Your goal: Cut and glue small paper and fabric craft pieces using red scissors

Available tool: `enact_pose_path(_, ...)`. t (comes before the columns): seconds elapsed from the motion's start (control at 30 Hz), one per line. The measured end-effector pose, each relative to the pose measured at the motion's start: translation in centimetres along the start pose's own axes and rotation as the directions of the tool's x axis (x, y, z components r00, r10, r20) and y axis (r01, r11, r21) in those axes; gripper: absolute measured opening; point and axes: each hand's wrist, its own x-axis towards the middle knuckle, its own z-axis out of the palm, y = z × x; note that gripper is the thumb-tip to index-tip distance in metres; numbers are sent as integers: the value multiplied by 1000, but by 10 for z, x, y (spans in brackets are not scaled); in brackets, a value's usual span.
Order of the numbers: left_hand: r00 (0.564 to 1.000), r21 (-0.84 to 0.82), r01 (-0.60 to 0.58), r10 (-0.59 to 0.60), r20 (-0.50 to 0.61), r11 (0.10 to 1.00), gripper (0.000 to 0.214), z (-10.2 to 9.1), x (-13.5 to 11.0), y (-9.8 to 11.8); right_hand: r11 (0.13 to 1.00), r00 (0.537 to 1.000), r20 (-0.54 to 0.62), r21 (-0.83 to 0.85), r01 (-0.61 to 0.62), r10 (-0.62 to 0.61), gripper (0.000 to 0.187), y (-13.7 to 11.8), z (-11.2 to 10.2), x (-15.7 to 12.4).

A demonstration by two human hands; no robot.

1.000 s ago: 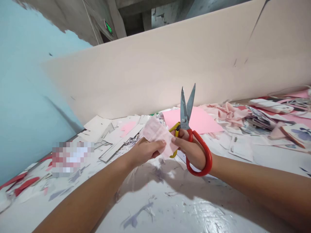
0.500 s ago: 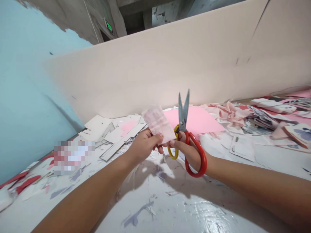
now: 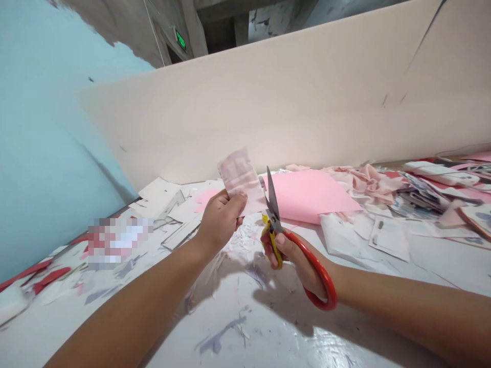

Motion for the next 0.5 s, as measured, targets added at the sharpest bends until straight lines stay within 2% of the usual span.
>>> enact_pose_path(0.17, 1000, 108, -12, 13, -6, 994, 31, 0, -6, 4, 1000, 1000, 10, 10, -3, 3, 46, 2, 4, -3)
enact_pose_path(0.5, 989, 263, -124, 140, -44, 957, 28, 2, -12, 2, 997, 999, -17, 65, -50, 51, 45, 9, 7, -3)
